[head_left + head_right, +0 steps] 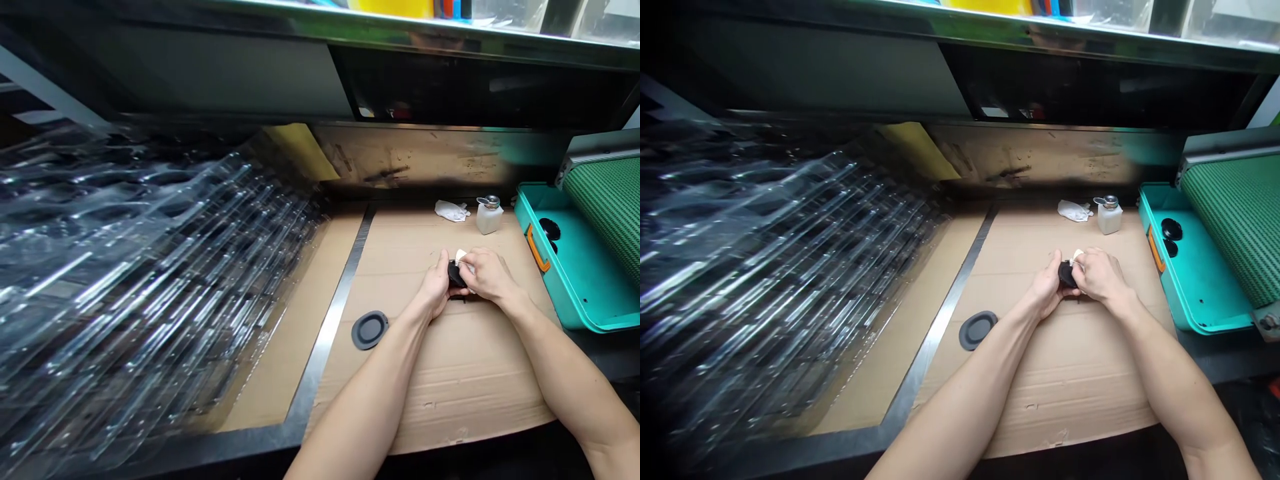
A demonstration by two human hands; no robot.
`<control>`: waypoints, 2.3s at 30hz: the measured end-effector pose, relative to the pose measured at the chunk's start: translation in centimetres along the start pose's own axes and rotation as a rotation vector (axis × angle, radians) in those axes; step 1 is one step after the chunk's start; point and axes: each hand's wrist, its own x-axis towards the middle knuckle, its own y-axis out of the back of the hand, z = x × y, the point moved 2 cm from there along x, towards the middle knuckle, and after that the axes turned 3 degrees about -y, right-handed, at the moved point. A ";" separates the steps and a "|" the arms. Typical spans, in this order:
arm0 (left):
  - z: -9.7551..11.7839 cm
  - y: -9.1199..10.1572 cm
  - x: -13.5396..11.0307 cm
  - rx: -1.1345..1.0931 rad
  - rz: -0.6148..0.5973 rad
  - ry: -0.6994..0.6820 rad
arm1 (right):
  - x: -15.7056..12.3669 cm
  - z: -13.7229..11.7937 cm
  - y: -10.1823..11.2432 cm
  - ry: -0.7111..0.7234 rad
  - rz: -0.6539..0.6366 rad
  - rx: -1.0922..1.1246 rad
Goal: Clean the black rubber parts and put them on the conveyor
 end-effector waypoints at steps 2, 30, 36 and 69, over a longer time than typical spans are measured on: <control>0.0 0.0 0.0 0.053 -0.015 0.000 | 0.1 -0.1 0.2 0.027 -0.005 -0.003; 0.9 1.1 -0.1 0.088 -0.056 -0.200 | 0.4 4.4 2.6 -0.132 0.125 0.226; 2.3 0.9 -2.5 0.397 0.117 -0.628 | 0.4 6.4 1.7 -0.420 0.136 -0.086; 2.4 12.9 -11.2 1.594 0.586 -0.325 | -0.3 2.8 -1.2 -0.059 -0.050 -0.146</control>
